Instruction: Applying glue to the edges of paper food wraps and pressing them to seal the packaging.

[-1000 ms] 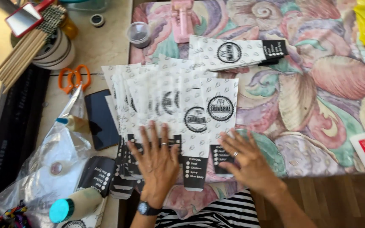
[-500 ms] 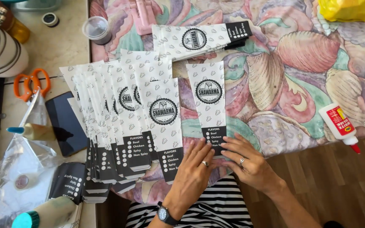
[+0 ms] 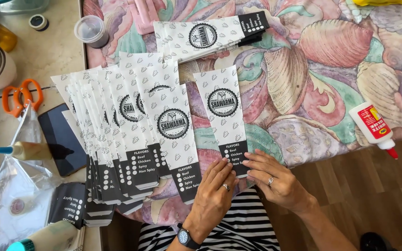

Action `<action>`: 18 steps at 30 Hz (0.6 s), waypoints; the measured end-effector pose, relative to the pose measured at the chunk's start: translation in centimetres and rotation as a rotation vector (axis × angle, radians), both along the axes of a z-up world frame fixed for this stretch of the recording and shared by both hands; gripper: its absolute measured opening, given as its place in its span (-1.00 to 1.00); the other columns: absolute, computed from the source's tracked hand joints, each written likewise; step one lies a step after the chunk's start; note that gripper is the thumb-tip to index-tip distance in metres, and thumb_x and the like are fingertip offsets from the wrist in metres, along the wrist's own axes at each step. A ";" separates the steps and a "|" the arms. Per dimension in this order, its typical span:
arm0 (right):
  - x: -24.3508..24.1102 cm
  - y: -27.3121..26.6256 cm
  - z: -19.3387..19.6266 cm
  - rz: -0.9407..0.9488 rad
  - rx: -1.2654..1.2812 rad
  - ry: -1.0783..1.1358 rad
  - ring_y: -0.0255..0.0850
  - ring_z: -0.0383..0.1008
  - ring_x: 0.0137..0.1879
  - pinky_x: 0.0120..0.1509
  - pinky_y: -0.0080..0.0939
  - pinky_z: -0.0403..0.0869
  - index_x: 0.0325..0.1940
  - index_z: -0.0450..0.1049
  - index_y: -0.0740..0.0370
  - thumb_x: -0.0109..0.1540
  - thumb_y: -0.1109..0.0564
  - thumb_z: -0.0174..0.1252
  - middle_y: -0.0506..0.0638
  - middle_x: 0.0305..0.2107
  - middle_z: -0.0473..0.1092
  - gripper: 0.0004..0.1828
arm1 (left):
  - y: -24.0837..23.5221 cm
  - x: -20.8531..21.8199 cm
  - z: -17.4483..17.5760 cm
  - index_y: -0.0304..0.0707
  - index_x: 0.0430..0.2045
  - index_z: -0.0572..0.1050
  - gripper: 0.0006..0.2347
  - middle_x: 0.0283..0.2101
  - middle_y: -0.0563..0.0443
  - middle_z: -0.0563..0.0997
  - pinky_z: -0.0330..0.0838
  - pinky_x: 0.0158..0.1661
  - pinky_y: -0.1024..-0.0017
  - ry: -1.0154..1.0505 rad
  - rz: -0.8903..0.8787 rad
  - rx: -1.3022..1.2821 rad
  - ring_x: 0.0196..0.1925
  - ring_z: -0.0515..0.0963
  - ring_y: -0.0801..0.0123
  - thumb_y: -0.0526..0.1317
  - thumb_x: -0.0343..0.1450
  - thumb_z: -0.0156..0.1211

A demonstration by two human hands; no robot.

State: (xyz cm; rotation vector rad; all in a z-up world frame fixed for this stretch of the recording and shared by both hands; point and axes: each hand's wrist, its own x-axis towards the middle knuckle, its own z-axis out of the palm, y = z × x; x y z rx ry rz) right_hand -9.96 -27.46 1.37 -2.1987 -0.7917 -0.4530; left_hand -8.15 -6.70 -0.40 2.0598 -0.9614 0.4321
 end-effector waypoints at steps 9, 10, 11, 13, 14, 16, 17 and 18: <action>0.0 1.3 0.0 -0.229 0.252 0.190 -0.02 0.58 0.15 0.52 0.13 0.39 -0.29 0.55 0.30 0.15 0.35 0.33 0.14 -0.17 0.57 -0.90 | -1.2 0.2 0.5 -0.43 -0.28 0.57 -0.93 -0.12 -0.13 0.60 0.44 0.09 0.22 0.344 0.154 -0.135 0.06 0.54 0.10 -0.40 0.42 0.25; 0.0 1.2 0.1 -0.232 0.253 0.190 -0.02 0.58 0.15 0.52 0.13 0.39 -0.29 0.55 0.30 0.15 0.35 0.33 0.14 -0.17 0.57 -0.90 | -1.1 0.3 0.5 -0.43 -0.28 0.57 -0.93 -0.12 -0.13 0.60 0.44 0.09 0.22 0.345 0.152 -0.133 0.06 0.54 0.10 -0.40 0.42 0.25; -0.1 1.1 0.2 -0.223 0.277 0.232 -0.03 0.59 0.15 0.54 0.12 0.37 -0.28 0.56 0.29 0.16 0.35 0.32 0.13 -0.17 0.58 -0.91 | -1.0 0.4 0.5 -0.43 -0.27 0.57 -0.93 -0.12 -0.12 0.60 0.43 0.06 0.24 0.362 0.138 -0.142 0.03 0.55 0.12 -0.42 0.43 0.22; 0.3 0.7 0.4 -0.210 0.299 0.260 -0.04 0.59 0.15 0.56 0.10 0.36 -0.27 0.57 0.29 0.17 0.35 0.30 0.12 -0.17 0.58 -0.91 | -0.8 0.9 0.6 -0.43 -0.26 0.56 -0.93 -0.13 -0.11 0.61 0.42 0.03 0.26 0.366 0.125 -0.156 0.01 0.56 0.13 -0.43 0.44 0.18; 0.3 0.6 0.4 -0.207 0.295 0.285 -0.04 0.59 0.16 0.56 0.10 0.35 -0.25 0.59 0.27 0.15 0.39 0.30 0.11 -0.16 0.58 -0.86 | -0.7 0.9 0.7 -0.44 -0.25 0.54 -0.92 -0.12 -0.12 0.60 0.42 0.04 0.23 0.375 0.100 -0.142 0.02 0.55 0.11 -0.45 0.45 0.15; 0.2 0.8 0.6 -0.203 0.293 0.308 -0.05 0.59 0.17 0.56 0.09 0.35 -0.23 0.60 0.26 0.13 0.42 0.31 0.10 -0.14 0.59 -0.82 | -0.7 0.7 0.9 -0.46 -0.24 0.52 -0.92 -0.12 -0.14 0.58 0.42 0.05 0.20 0.381 0.076 -0.127 0.03 0.53 0.08 -0.46 0.45 0.11; 0.1 1.2 0.8 -0.216 0.262 0.232 0.01 0.55 0.22 0.54 0.09 0.40 -0.17 0.59 0.30 0.12 0.49 0.19 0.13 -0.06 0.56 -0.74 | -0.8 0.6 0.9 -0.46 -0.24 0.51 -0.91 -0.12 -0.15 0.57 0.40 0.03 0.19 0.346 0.090 -0.102 0.03 0.52 0.06 -0.47 0.44 0.12; 0.1 1.5 1.0 -0.232 0.228 0.153 0.08 0.50 0.28 0.52 0.09 0.44 -0.11 0.59 0.33 0.12 0.56 0.08 0.17 0.02 0.52 -0.64 | -1.1 0.5 0.9 -0.47 -0.23 0.49 -0.90 -0.11 -0.17 0.55 0.38 0.00 0.18 0.308 0.100 -0.079 0.03 0.51 0.05 -0.47 0.42 0.13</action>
